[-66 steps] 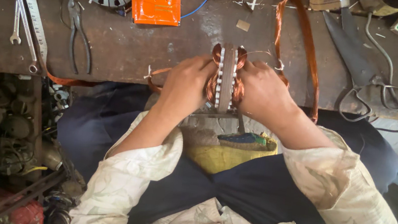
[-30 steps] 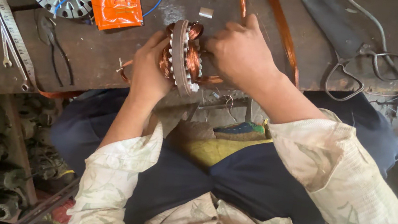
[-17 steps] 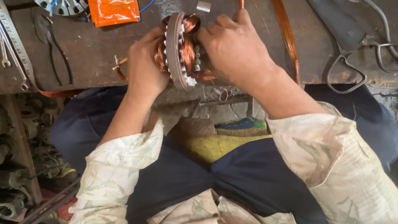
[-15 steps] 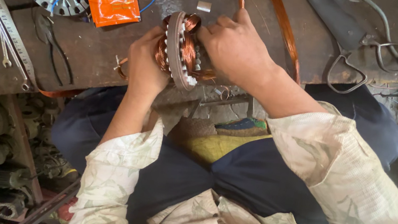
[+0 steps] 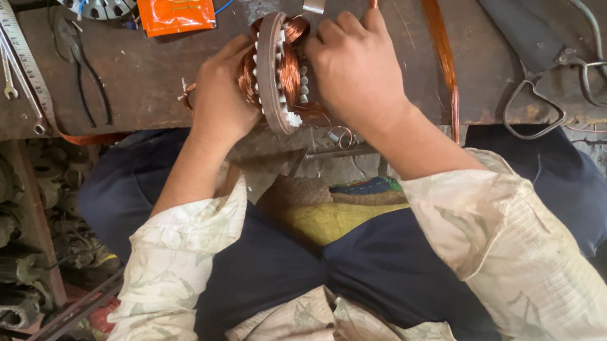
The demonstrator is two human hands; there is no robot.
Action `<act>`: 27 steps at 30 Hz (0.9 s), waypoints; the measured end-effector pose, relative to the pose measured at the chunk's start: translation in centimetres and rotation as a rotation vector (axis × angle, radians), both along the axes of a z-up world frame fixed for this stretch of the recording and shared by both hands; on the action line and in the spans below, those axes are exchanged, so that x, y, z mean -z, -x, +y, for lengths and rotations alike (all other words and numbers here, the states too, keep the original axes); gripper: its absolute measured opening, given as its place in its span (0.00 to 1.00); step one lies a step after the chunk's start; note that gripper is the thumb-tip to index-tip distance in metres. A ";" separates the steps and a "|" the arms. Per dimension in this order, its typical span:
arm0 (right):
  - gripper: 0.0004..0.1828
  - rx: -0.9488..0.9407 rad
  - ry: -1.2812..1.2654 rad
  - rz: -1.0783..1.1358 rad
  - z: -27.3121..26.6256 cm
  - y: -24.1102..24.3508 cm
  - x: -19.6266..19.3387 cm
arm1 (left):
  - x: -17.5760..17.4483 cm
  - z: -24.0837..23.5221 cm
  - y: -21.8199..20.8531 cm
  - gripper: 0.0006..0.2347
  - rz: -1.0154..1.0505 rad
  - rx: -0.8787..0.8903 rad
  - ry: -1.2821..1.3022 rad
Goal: The person sits cross-legged and winds a flat copper wire around a circular stator core, inserting the wire into slots and using a metal bar to press the windings down. The person continues this process, building up layers of copper wire on the stator.
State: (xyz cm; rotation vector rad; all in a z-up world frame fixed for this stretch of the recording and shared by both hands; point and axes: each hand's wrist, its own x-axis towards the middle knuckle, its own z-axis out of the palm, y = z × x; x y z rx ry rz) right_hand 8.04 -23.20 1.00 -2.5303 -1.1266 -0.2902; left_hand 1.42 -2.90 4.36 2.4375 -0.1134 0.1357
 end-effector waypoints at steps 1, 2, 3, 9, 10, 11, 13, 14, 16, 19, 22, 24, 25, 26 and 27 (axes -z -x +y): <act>0.03 0.010 -0.012 0.007 0.1 0.3 0.0 | 0.0 0.0 0.0 0.11 -0.024 0.014 0.002; 0.03 0.020 -0.022 0.013 0.1 0.4 -0.1 | 0.1 0.1 0.0 0.12 -0.050 0.028 0.006; 0.04 0.013 -0.006 0.020 0.0 0.4 -0.2 | 0.1 0.2 0.0 0.12 -0.076 0.043 0.010; 0.10 -0.055 0.012 -0.004 -0.8 0.6 -1.4 | -0.9 1.4 1.1 0.11 0.011 -0.043 -0.216; 0.10 -0.047 0.006 0.004 -0.8 0.6 -1.5 | -1.1 1.7 1.0 0.11 0.019 -0.039 -0.213; 0.09 -0.040 -0.001 0.011 -0.9 0.5 -1.6 | -1.2 1.9 0.8 0.11 0.026 -0.034 -0.210; 0.11 -0.046 -0.016 -0.013 -1.1 0.8 -1.6 | -0.9 2.0 0.9 0.10 0.022 -0.002 -0.199; 0.12 -0.056 -0.025 -0.027 -1.0 0.8 -1.5 | -0.6 1.8 0.9 0.10 0.002 0.020 -0.192; 0.14 -0.061 -0.047 -0.062 -0.9 0.7 -1.4 | 0.1 1.3 0.7 0.12 -0.046 0.040 -0.192; 0.13 -0.039 -0.046 -0.029 -0.7 0.5 -1.1 | 0.7 0.6 0.8 0.18 -0.108 0.037 -0.215; 0.14 -0.009 -0.032 -0.018 -0.1 0.4 -0.8 | 0.9 0.5 0.9 0.19 -0.112 0.033 -0.235; 0.15 -0.010 -0.027 -0.002 0.1 0.4 -0.8 | 1.0 0.4 0.9 0.17 -0.076 0.012 -0.240; 0.15 -0.018 -0.028 0.019 0.1 0.3 -0.8 | 1.1 0.4 0.9 0.18 -0.090 0.009 -0.238; 0.15 -0.029 -0.031 0.042 0.1 0.3 -0.8 | 1.2 0.5 0.8 0.19 -0.103 0.005 -0.239; 0.18 -0.048 -0.030 0.029 0.1 0.3 -0.9 | 1.3 0.6 0.9 0.20 -0.115 0.000 -0.240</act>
